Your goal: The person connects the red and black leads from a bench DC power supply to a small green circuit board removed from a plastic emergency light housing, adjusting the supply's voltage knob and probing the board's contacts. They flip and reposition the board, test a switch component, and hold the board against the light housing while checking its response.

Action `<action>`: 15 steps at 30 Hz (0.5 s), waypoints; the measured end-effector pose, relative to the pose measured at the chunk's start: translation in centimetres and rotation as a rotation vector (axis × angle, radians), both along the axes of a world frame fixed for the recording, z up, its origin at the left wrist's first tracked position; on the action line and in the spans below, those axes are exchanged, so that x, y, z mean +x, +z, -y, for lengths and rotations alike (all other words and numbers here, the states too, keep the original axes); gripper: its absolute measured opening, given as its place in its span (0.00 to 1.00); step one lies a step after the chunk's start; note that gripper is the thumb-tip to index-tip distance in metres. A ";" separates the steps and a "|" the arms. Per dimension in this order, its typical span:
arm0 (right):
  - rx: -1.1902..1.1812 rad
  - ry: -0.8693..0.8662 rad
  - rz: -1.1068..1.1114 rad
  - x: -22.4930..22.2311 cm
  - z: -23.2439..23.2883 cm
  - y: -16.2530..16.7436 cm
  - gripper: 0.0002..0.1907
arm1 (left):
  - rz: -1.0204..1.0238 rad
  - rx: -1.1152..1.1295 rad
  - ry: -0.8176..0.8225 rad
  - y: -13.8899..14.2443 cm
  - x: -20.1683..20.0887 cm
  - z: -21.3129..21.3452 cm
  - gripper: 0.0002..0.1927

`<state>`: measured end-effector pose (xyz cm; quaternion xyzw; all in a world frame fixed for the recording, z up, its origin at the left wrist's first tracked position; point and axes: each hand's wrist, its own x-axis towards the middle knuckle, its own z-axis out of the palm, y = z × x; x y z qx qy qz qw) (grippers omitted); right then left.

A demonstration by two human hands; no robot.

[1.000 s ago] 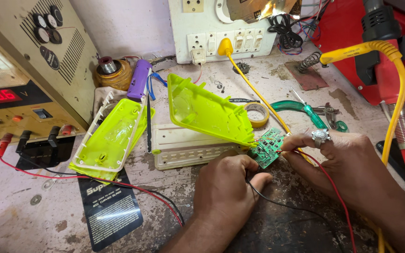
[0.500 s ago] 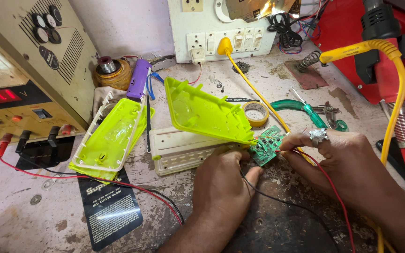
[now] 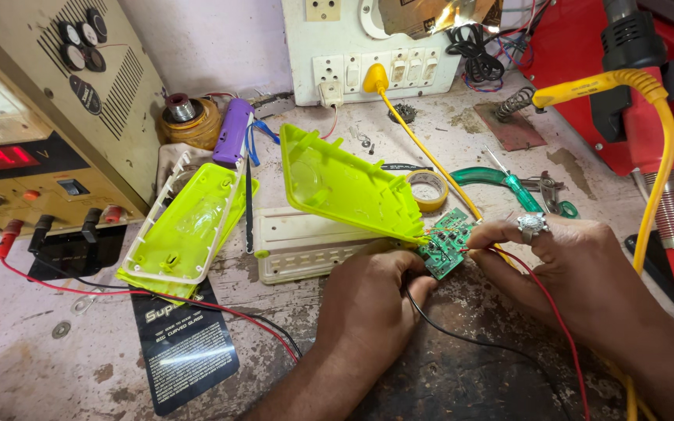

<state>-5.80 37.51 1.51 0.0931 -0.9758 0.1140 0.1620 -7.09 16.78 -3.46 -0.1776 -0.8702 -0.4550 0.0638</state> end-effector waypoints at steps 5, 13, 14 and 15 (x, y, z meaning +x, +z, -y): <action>-0.036 0.058 -0.062 0.0 0.2 0.0 0.15 | -0.080 0.051 0.003 -0.1 -0.1 0.1 0.10; -0.060 0.126 -0.109 0.0 0.1 -0.1 0.12 | -0.049 0.063 0.004 -0.1 -0.1 -0.1 0.09; -0.063 0.128 -0.110 0.0 0.2 -0.1 0.12 | -0.045 0.055 0.012 -0.1 -0.1 -0.2 0.09; -0.066 0.129 -0.111 -0.1 0.2 -0.2 0.12 | -0.041 0.046 0.019 -0.1 -0.1 -0.2 0.10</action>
